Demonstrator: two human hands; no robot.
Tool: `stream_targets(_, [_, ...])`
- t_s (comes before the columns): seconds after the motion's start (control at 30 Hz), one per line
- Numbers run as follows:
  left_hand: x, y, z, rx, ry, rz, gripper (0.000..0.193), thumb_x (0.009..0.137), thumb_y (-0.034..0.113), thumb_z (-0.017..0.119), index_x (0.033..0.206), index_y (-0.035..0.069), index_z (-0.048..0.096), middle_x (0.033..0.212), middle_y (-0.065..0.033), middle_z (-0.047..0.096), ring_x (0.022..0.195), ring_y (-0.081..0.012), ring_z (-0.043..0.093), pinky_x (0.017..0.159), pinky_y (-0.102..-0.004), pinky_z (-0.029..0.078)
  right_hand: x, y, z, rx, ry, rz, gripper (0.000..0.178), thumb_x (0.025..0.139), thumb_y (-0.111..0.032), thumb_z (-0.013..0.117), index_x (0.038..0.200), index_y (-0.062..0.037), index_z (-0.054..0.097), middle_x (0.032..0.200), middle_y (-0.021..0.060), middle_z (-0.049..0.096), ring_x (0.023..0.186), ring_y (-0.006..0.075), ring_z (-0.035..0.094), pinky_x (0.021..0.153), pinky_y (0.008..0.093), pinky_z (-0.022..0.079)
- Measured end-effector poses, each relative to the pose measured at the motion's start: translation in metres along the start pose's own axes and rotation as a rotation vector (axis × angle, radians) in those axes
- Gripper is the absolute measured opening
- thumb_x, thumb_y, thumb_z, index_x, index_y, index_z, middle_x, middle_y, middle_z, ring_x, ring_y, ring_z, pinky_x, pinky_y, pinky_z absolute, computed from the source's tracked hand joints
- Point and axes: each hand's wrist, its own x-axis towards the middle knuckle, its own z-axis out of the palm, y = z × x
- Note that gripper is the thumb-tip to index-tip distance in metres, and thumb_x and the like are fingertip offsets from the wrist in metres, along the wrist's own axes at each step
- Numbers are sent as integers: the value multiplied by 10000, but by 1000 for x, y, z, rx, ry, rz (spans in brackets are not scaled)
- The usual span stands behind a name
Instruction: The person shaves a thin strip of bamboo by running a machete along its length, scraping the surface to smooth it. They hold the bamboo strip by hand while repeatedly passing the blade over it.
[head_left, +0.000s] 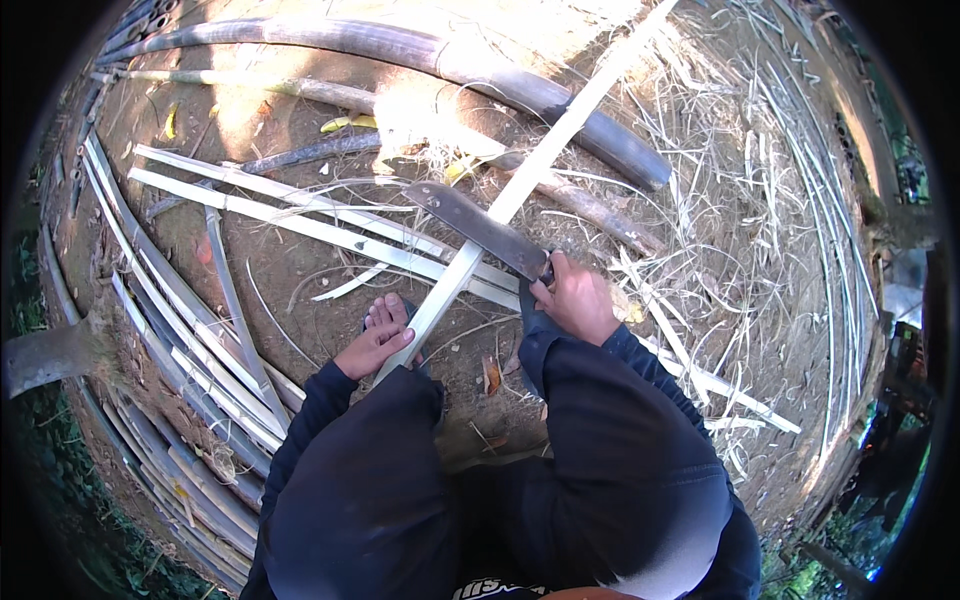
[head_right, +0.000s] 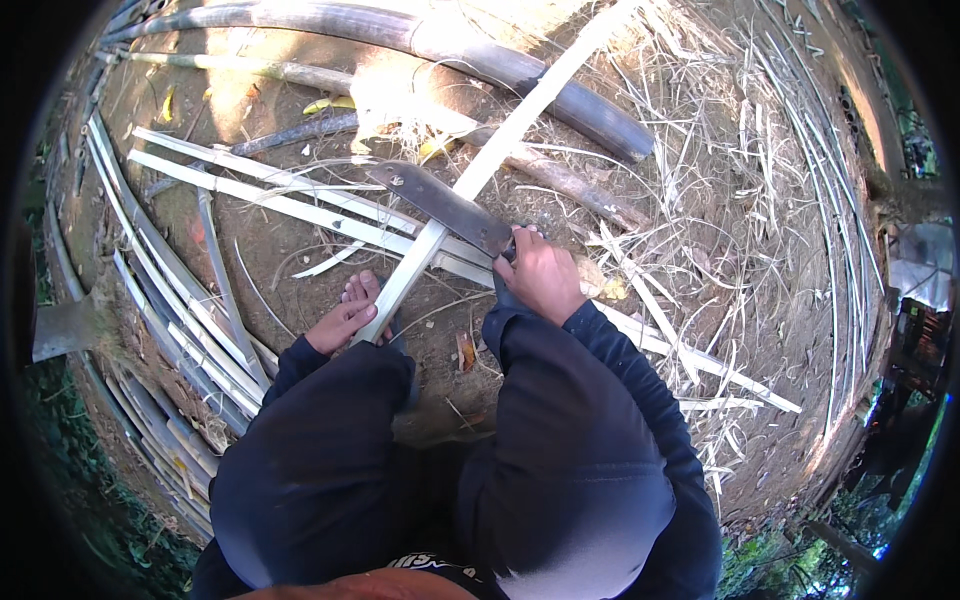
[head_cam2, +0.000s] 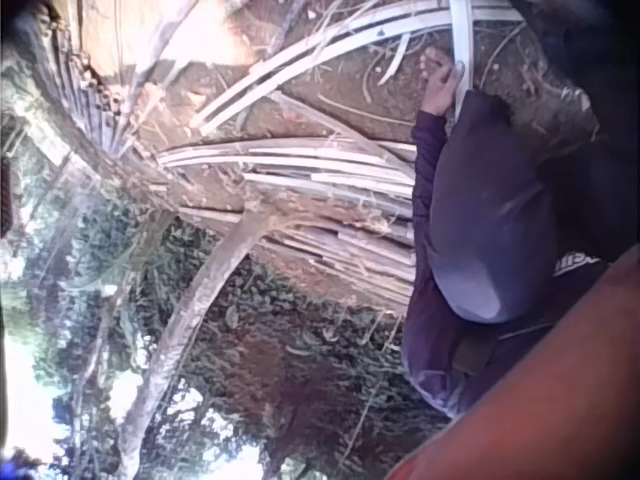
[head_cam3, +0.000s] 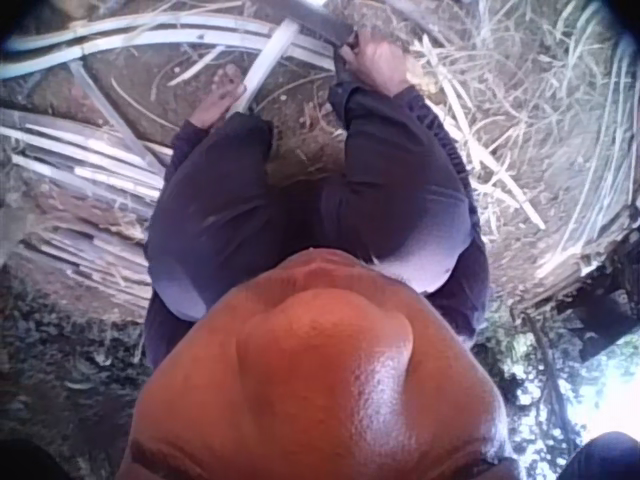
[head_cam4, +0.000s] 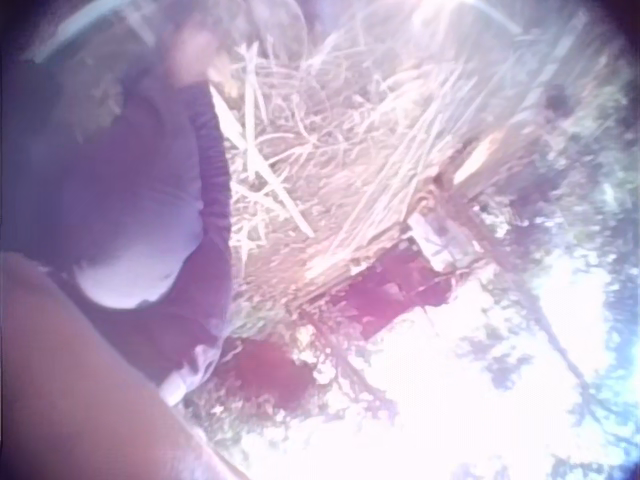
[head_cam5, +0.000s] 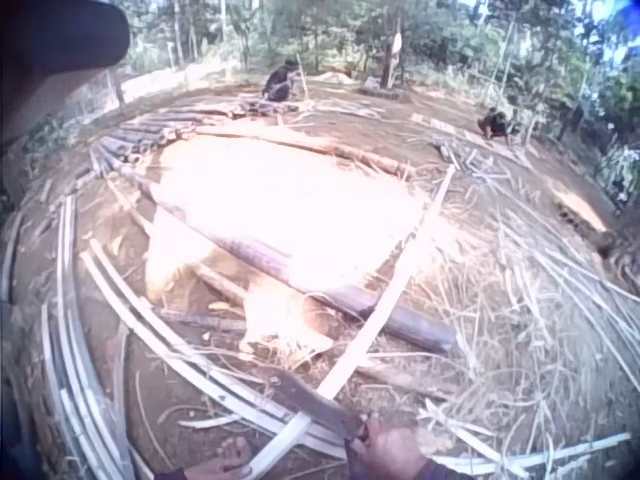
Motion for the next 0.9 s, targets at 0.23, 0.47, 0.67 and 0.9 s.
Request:
stream_targets(0.23, [25,38,20,-230,-190,-94,343,1070,326,405,1103,17,552,702,-59,590,496,-150,557,474,-225,440,6,-14,3,46,25,-17,357,808,-295,722,956,-13,561,848,196,654,722,374,672,642,459,557])
stream_targets(0.47, [21,29,25,-261,-56,-179,351,1064,368,424,941,54,518,611,22,388,433,-78,322,397,-239,257,7,-25,-3,-108,-102,-435,394,769,-349,745,945,-47,562,816,128,616,809,318,657,753,440,530])
stream_targets(0.67, [-9,28,30,92,130,27,413,1058,404,429,837,71,534,621,31,440,513,-74,388,482,-236,340,60,78,-18,-193,56,-55,359,845,-371,703,944,-51,573,644,130,635,615,317,670,607,437,553])
stream_targets(0.9, [-25,27,39,-95,187,-172,397,1048,405,463,809,90,497,606,50,417,515,-60,366,471,-232,318,45,26,-17,-201,65,-514,318,793,-254,727,926,-28,547,741,147,639,700,287,680,621,400,547])
